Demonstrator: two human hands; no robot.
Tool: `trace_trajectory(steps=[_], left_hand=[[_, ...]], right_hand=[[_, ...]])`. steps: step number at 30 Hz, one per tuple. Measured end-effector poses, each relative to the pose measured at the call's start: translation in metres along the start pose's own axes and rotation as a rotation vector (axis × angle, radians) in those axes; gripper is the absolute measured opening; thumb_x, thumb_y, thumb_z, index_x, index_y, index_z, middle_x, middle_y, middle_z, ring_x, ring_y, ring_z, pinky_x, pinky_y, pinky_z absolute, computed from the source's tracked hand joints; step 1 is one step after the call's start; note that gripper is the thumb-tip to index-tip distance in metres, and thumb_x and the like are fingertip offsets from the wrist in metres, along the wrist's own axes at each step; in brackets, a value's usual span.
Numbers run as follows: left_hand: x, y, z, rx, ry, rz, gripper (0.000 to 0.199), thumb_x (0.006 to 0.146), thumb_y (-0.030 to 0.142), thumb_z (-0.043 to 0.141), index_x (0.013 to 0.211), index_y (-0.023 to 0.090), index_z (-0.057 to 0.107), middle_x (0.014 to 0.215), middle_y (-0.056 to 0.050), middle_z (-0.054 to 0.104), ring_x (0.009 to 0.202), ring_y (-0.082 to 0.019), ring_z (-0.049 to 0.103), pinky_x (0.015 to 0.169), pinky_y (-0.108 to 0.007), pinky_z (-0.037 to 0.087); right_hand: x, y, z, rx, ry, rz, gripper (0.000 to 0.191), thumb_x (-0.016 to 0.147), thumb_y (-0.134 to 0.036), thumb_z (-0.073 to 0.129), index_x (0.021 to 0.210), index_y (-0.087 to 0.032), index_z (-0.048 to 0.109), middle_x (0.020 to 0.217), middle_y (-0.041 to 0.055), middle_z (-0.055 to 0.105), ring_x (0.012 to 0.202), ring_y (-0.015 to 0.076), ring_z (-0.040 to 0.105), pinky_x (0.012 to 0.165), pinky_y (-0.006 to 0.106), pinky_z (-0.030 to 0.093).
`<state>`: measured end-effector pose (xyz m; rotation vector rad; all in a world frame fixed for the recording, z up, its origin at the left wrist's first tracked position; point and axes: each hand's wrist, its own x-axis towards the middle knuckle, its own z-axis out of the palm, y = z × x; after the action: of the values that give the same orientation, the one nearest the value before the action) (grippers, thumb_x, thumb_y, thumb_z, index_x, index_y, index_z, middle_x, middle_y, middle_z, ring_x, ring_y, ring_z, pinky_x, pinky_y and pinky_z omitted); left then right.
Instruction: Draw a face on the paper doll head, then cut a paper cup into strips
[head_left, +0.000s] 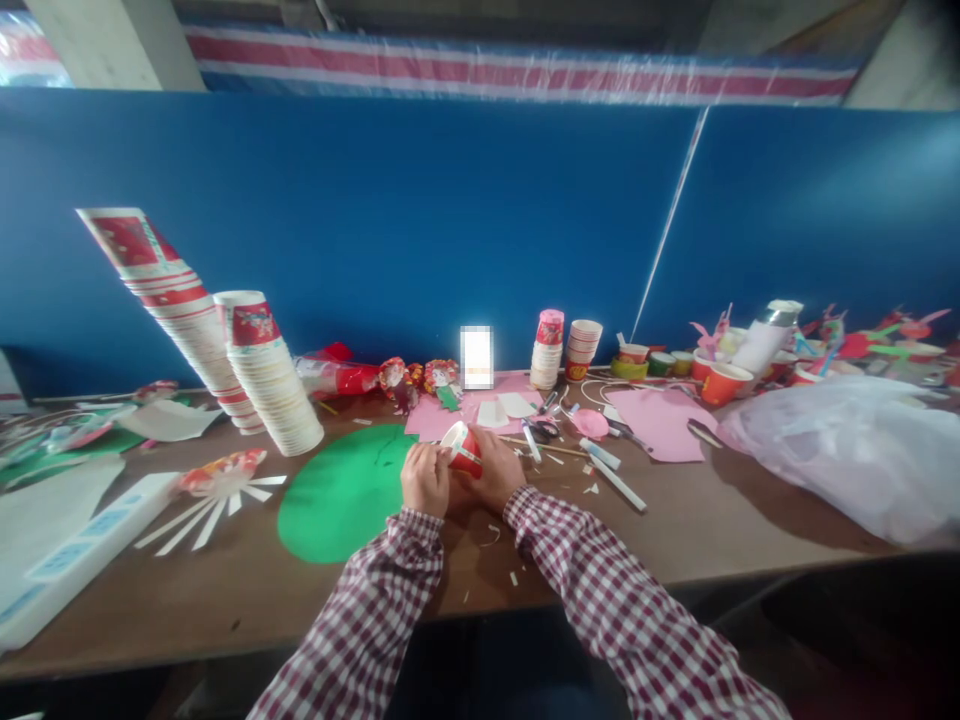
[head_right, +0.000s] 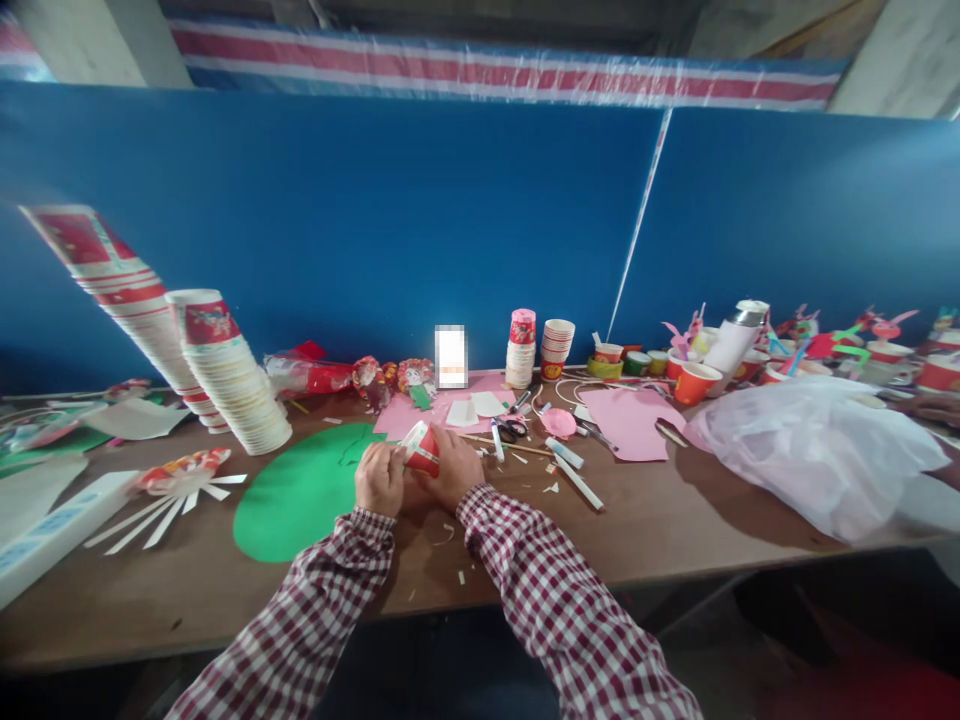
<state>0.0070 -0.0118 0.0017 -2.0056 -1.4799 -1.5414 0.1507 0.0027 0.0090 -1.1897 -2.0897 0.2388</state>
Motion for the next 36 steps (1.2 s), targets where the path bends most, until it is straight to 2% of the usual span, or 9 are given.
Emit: trace_trajectory(steps=[5, 8, 10, 12, 18, 25, 32, 36], left_hand=[[-0.0017, -0.0012, 0.0001, -0.046, 0.026, -0.043, 0.027, 0.089, 0.019, 0.034, 0.073, 0.019, 0.056, 0.071, -0.005, 0.061, 0.071, -0.018, 0.055, 0.068, -0.031, 0.043], [-0.0004, 0.0016, -0.0011, -0.067, 0.006, -0.018, 0.014, 0.086, 0.025, 0.046, 0.081, 0.019, 0.058, 0.078, -0.005, 0.063, 0.076, -0.018, 0.056, 0.073, -0.032, 0.043], [0.0009, 0.0034, -0.0011, -0.054, 0.010, -0.009, 0.011, 0.079, 0.029, 0.057, 0.079, 0.018, 0.058, 0.074, -0.003, 0.063, 0.074, -0.018, 0.056, 0.073, -0.032, 0.044], [0.0017, 0.0044, -0.0006, -0.055, 0.023, -0.011, 0.011, 0.077, 0.029, 0.060, 0.075, 0.018, 0.057, 0.070, -0.003, 0.062, 0.071, -0.018, 0.056, 0.071, -0.031, 0.045], [0.0010, 0.0063, -0.0018, -0.056, -0.041, 0.018, 0.011, 0.083, 0.024, 0.051, 0.075, 0.019, 0.057, 0.072, -0.004, 0.062, 0.071, -0.018, 0.055, 0.070, -0.031, 0.044], [-0.0019, 0.0041, 0.0011, 0.033, -0.032, 0.041, 0.018, 0.087, 0.022, 0.042, 0.074, 0.018, 0.055, 0.069, -0.005, 0.060, 0.069, -0.019, 0.054, 0.066, -0.032, 0.043], [-0.0041, -0.0001, 0.0015, -0.022, -0.026, -0.008, 0.025, 0.090, 0.020, 0.034, 0.079, 0.019, 0.057, 0.076, -0.006, 0.063, 0.075, -0.019, 0.058, 0.071, -0.032, 0.045], [-0.0025, 0.0023, 0.0007, -0.020, -0.035, -0.012, 0.017, 0.081, 0.035, 0.053, 0.076, 0.019, 0.057, 0.074, -0.005, 0.063, 0.073, -0.019, 0.057, 0.070, -0.032, 0.044]], right_hand=[[0.0001, 0.0018, -0.0005, -0.053, 0.023, 0.010, 0.071, 0.068, -0.032, 0.064, 0.131, -0.017, 0.033, 0.118, 0.0121, 0.053, 0.106, 0.0253, 0.051, 0.090, 0.036, 0.041], [0.0009, 0.0030, -0.0011, -0.075, 0.031, 0.013, 0.071, 0.069, -0.032, 0.064, 0.130, -0.017, 0.033, 0.119, 0.0123, 0.052, 0.106, 0.0248, 0.051, 0.090, 0.037, 0.041], [0.0015, 0.0032, -0.0012, -0.091, 0.029, 0.004, 0.069, 0.069, -0.030, 0.065, 0.130, -0.016, 0.034, 0.119, 0.0130, 0.052, 0.106, 0.0248, 0.051, 0.090, 0.037, 0.041], [0.0019, 0.0031, -0.0007, -0.103, 0.038, -0.005, 0.068, 0.069, -0.030, 0.066, 0.129, -0.015, 0.035, 0.119, 0.0135, 0.053, 0.107, 0.0254, 0.049, 0.091, 0.038, 0.041], [0.0020, 0.0042, 0.0010, -0.095, 0.099, 0.000, 0.071, 0.069, -0.030, 0.068, 0.130, -0.016, 0.035, 0.119, 0.0129, 0.052, 0.108, 0.0261, 0.048, 0.093, 0.039, 0.040], [0.0010, 0.0053, 0.0019, -0.060, 0.072, -0.013, 0.072, 0.066, -0.031, 0.070, 0.129, -0.021, 0.035, 0.120, 0.0103, 0.050, 0.105, 0.0232, 0.051, 0.089, 0.036, 0.043], [0.0022, 0.0056, 0.0015, -0.104, 0.072, 0.002, 0.071, 0.066, -0.029, 0.070, 0.127, -0.019, 0.037, 0.114, 0.0107, 0.054, 0.103, 0.0247, 0.051, 0.090, 0.038, 0.042], [0.0015, 0.0041, 0.0009, -0.147, 0.056, -0.013, 0.071, 0.065, -0.026, 0.070, 0.127, -0.019, 0.037, 0.116, 0.0111, 0.053, 0.103, 0.0246, 0.050, 0.091, 0.038, 0.041]])
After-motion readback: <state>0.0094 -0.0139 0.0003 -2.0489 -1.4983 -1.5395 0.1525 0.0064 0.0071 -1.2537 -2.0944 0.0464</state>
